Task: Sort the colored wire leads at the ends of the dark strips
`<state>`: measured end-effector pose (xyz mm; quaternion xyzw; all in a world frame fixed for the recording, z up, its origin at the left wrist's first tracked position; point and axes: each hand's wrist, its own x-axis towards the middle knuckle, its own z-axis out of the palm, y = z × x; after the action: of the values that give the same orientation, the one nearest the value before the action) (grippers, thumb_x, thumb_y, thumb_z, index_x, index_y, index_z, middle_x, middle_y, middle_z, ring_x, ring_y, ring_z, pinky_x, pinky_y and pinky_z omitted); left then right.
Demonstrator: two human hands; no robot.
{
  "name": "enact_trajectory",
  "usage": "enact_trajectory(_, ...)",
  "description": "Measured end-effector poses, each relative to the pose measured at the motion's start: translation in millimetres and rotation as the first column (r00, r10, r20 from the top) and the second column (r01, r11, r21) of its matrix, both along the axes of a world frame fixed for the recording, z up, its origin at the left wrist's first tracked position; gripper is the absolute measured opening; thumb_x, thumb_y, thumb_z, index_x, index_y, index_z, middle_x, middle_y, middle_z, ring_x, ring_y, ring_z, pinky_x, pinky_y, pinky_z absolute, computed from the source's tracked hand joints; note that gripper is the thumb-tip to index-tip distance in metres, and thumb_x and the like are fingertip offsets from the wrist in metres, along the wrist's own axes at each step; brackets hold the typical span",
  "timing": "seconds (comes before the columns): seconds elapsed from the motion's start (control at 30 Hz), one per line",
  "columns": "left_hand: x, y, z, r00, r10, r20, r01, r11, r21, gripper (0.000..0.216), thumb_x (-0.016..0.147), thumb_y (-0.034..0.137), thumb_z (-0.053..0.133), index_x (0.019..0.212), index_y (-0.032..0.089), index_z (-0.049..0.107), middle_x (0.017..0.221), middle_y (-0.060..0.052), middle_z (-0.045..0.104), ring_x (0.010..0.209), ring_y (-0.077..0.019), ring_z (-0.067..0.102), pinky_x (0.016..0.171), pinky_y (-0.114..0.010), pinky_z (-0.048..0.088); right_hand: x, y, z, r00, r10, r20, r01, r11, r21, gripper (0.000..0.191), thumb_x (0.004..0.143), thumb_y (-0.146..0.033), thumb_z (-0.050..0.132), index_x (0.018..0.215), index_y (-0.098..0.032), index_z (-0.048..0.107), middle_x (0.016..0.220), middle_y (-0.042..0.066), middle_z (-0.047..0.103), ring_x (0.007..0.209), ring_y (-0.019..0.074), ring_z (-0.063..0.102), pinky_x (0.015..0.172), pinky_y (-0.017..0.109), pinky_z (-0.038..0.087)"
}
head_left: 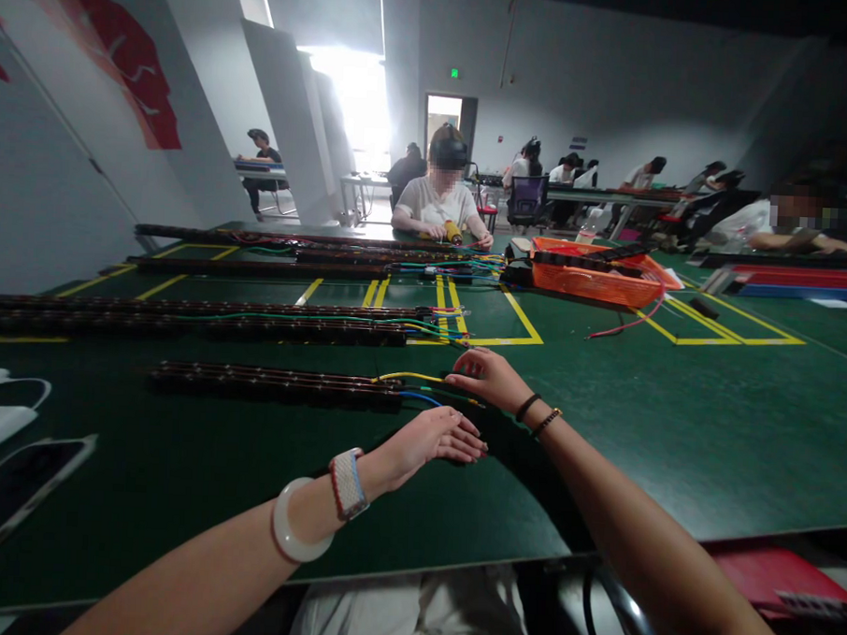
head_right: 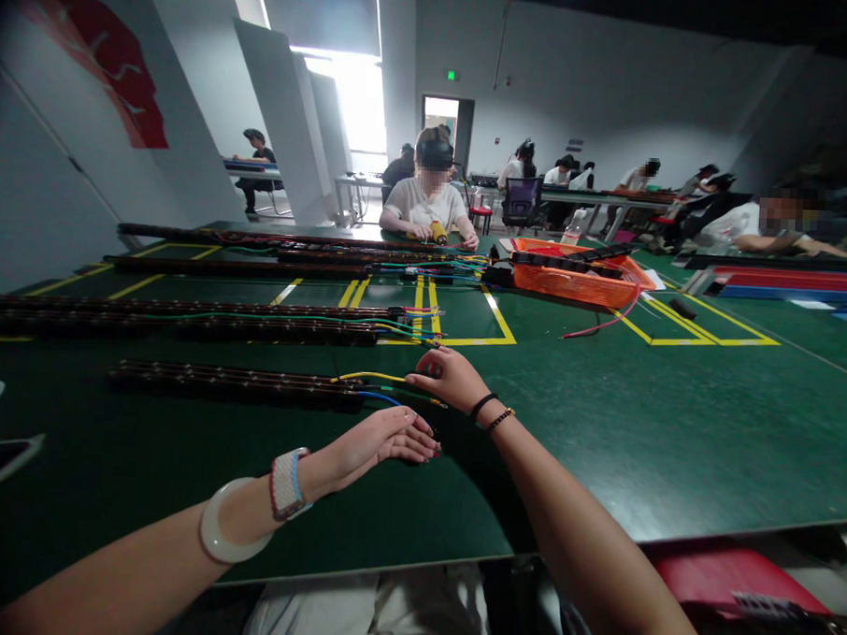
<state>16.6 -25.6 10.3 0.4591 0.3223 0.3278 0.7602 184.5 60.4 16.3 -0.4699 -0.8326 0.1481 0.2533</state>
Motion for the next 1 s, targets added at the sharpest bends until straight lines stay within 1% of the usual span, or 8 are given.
enact_trajectory(0.1, 0.6, 0.5, -0.4, 1.0, -0.009, -0.024, 0.009, 1.0, 0.005, 0.033, 0.087, 0.036, 0.047, 0.085, 0.007, 0.062, 0.089, -0.02, 0.068, 0.081, -0.0237, 0.066, 0.078, -0.037, 0.048, -5.7, -1.1, -8.1, 0.993, 0.105, -0.047, -0.103, 0.994, 0.041, 0.045, 0.073, -0.052, 0.064, 0.105, -0.02, 0.063, 0.098, 0.007, 0.062, 0.09, 0.0176, 0.054, 0.079, 0.03, 0.04)
enact_trajectory(0.2, 1.2, 0.0, 0.1, 1.0, -0.021, -0.023, 0.021, 0.999, 0.026, 0.034, 0.086, 0.036, 0.047, 0.083, 0.007, 0.064, 0.089, -0.019, 0.069, 0.08, -0.023, 0.066, 0.077, -0.035, 0.048, -11.4, -3.0, -16.1, 0.989, 0.148, 0.007, -0.148, 0.988, 0.038, 0.049, 0.072, -0.051, 0.066, 0.112, -0.023, 0.061, 0.098, 0.006, 0.063, 0.094, 0.0191, 0.053, 0.085, 0.034, 0.036)
enact_trajectory(0.5, 1.0, 1.6, -3.2, 0.999, -0.039, -0.031, 0.039, 0.999, 0.023, 0.031, 0.084, 0.037, 0.051, 0.081, 0.009, 0.063, 0.089, -0.019, 0.069, 0.08, -0.0236, 0.066, 0.077, -0.036, 0.048, -18.6, -3.2, -26.2, 0.965, 0.248, 0.088, -0.255, 0.963, 0.087, 0.026, 0.081, -0.043, 0.06, 0.083, -0.019, 0.069, 0.078, 0.004, 0.065, 0.075, 0.0143, 0.053, 0.075, 0.028, 0.035)
enact_trajectory(0.67, -1.3, 7.9, -6.7, 0.999, -0.046, 0.0, 0.046, 0.992, -0.122, 0.042, 0.087, 0.042, 0.044, 0.085, 0.005, 0.062, 0.093, -0.023, 0.067, 0.084, -0.0253, 0.066, 0.086, -0.04, 0.045, -22.0, -9.7, -21.5, 0.962, 0.251, 0.11, -0.268, 0.946, 0.183, 0.018, 0.083, -0.032, 0.059, 0.08, -0.019, 0.07, 0.075, 0.004, 0.068, 0.075, 0.0143, 0.054, 0.076, 0.028, 0.034)
enact_trajectory(0.77, -0.9, 10.2, -9.4, 0.993, 0.038, 0.111, -0.013, 0.977, -0.215, 0.046, 0.089, 0.046, 0.038, 0.095, 0.005, 0.059, 0.096, -0.022, 0.066, 0.087, -0.0249, 0.065, 0.091, -0.043, 0.043, -24.1, -14.3, -17.3, 0.958, 0.207, 0.199, -0.255, 0.932, 0.258, 0.016, 0.084, -0.027, 0.057, 0.077, -0.02, 0.069, 0.072, 0.003, 0.067, 0.074, 0.015, 0.051, 0.076, 0.029, 0.032)
enact_trajectory(0.83, 0.3, 10.8, -12.0, 0.97, 0.154, 0.186, -0.108, 0.965, -0.239, 0.039, 0.092, 0.041, 0.036, 0.101, 0.009, 0.057, 0.101, -0.018, 0.066, 0.089, -0.0227, 0.065, 0.091, -0.044, 0.043, -25.3, -17.2, -14.3, 0.945, 0.179, 0.272, -0.264, 0.91, 0.319, 0.021, 0.086, -0.027, 0.053, 0.073, -0.02, 0.067, 0.07, 0.003, 0.065, 0.073, 0.0154, 0.049, 0.077, 0.03, 0.031)
enact_trajectory(0.93, 1.8, 11.7, -16.3, 0.909, 0.336, 0.248, -0.278, 0.93, -0.242, 0.026, 0.093, 0.032, 0.038, 0.097, 0.014, 0.056, 0.099, -0.011, 0.066, 0.091, -0.0181, 0.063, 0.092, -0.04, 0.044, -26.7, -21.0, -10.8, 0.916, 0.151, 0.371, -0.304, 0.865, 0.398, 0.026, 0.09, -0.028, 0.046, 0.077, -0.02, 0.066, 0.07, 0.003, 0.063, 0.073, 0.016, 0.046, 0.077, 0.032, 0.029)
enact_trajectory(1.0, 1.7, 13.4, -18.7, 0.882, 0.387, 0.27, -0.328, 0.914, -0.237, 0.021, 0.092, 0.028, 0.042, 0.091, 0.014, 0.057, 0.092, -0.009, 0.066, 0.089, -0.016, 0.062, 0.091, -0.036, 0.044, -27.2, -22.9, -9.5, 0.891, 0.132, 0.435, -0.337, 0.834, 0.438, 0.025, 0.092, -0.027, 0.043, 0.083, -0.02, 0.065, 0.072, 0.004, 0.062, 0.074, 0.0165, 0.045, 0.077, 0.033, 0.029)
